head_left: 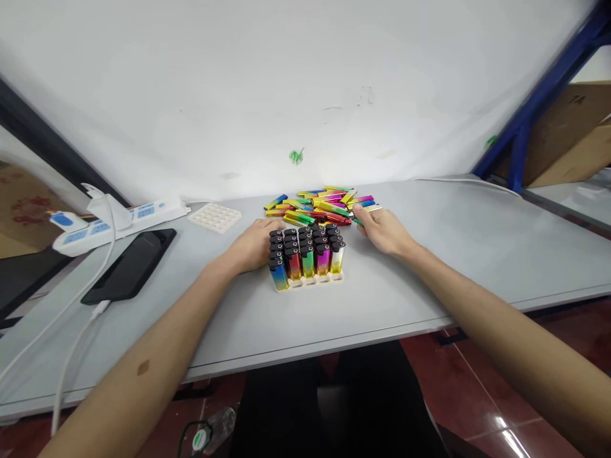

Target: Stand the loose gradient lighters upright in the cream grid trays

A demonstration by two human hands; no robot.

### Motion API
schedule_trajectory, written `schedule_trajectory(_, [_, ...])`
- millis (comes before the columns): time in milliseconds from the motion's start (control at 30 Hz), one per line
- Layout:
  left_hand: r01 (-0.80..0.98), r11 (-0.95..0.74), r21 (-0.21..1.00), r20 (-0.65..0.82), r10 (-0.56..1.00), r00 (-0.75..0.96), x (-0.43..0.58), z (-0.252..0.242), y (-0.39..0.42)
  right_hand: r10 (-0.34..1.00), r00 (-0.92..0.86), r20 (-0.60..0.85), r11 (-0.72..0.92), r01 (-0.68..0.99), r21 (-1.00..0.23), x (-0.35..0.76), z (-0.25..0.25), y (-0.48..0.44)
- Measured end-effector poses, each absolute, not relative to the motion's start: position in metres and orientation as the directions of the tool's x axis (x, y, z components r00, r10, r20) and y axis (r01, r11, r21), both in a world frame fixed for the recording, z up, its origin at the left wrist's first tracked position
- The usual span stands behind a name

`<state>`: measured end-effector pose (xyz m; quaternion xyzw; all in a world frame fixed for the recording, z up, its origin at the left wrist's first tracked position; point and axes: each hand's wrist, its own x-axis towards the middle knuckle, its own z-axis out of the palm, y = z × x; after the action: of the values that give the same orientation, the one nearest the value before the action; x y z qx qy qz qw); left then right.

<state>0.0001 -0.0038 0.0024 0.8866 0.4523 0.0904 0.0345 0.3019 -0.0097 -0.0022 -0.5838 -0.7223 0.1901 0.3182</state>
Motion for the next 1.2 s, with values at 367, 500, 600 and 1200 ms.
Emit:
schedule_trajectory(367, [0.815, -0.564, 0.134, 0.113, 0.826, 0.553, 0.001, 0.002, -0.003, 0.921, -0.183, 0.345, 0.348, 0.784, -0.514, 0.302, -0.004, -0.006])
schedule_trajectory(500, [0.814, -0.564, 0.137, 0.127, 0.825, 0.55, 0.0, 0.0, -0.002, 0.906, -0.151, 0.396, 0.35, 0.793, -0.499, 0.304, -0.002, -0.007])
schedule_trajectory(600, [0.804, -0.575, 0.15, 0.147, 0.817, 0.557, -0.001, -0.002, -0.001, 0.896, -0.125, 0.426, 0.358, 0.77, -0.528, 0.304, 0.002, -0.01])
schedule_trajectory(1200, [0.799, -0.579, 0.164, 0.161, 0.815, 0.557, -0.001, -0.005, -0.001, 0.626, -0.273, 0.73, 0.713, 0.579, -0.394, 0.243, 0.072, -0.109])
